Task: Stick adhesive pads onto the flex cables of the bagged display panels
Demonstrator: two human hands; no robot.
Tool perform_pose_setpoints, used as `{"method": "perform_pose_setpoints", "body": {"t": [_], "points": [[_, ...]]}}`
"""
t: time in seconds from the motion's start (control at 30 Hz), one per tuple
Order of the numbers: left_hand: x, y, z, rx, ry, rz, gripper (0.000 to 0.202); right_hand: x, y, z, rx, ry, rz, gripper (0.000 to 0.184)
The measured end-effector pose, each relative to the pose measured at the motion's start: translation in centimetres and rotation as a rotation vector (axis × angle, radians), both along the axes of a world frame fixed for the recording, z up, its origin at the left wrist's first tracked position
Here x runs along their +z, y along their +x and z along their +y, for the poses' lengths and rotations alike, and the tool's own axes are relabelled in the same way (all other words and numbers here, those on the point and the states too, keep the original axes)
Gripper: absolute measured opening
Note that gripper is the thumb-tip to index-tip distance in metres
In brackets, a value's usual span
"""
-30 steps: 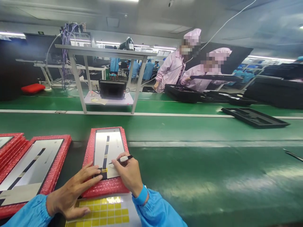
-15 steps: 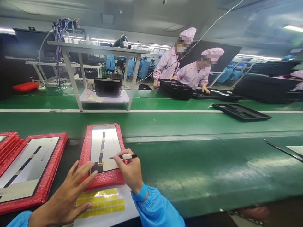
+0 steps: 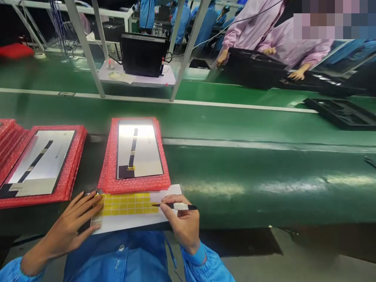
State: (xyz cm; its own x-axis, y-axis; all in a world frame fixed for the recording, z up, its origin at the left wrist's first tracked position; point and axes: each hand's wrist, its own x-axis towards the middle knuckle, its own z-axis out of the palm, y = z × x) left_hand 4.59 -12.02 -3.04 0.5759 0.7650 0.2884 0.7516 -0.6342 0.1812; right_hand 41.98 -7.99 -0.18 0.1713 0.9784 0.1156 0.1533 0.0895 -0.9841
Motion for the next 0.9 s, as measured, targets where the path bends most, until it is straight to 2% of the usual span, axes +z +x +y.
{"method": "perform_pose_setpoints", "body": {"t": [0.17,0.27,0.4,0.53,0.63,0.77,0.9], "points": [[-0.3,0.5,0.3,0.037,-0.045,0.052,0.064,-0.9,-3.4,-2.2,0.307,-0.008,0.092,0.009],[-0.2,0.6,0.3,0.051,-0.076,0.073,0.069,-1.1,-5.2,-2.7,0.408,0.030,0.085,0.010],[0.3,0.6,0.1,0.061,-0.115,0.015,0.063,-1.4,-6.7,-2.5,0.457,0.043,0.005,0.007],[0.8,0.6,-0.2,0.053,-0.114,-0.074,0.048,-1.8,-7.1,-2.3,0.395,0.003,-0.108,0.005],[1.0,0.7,-0.2,0.090,-0.151,-0.065,0.050,-2.1,-7.1,-2.2,0.431,0.015,-0.165,0.006],[0.8,0.7,-0.2,0.094,-0.141,-0.012,0.057,-2.4,-6.2,-2.0,0.515,0.134,-0.205,0.010],[0.3,0.6,-0.4,0.110,-0.076,0.020,0.060,-2.7,-3.9,-2.2,0.521,0.146,-0.198,0.015]]}}
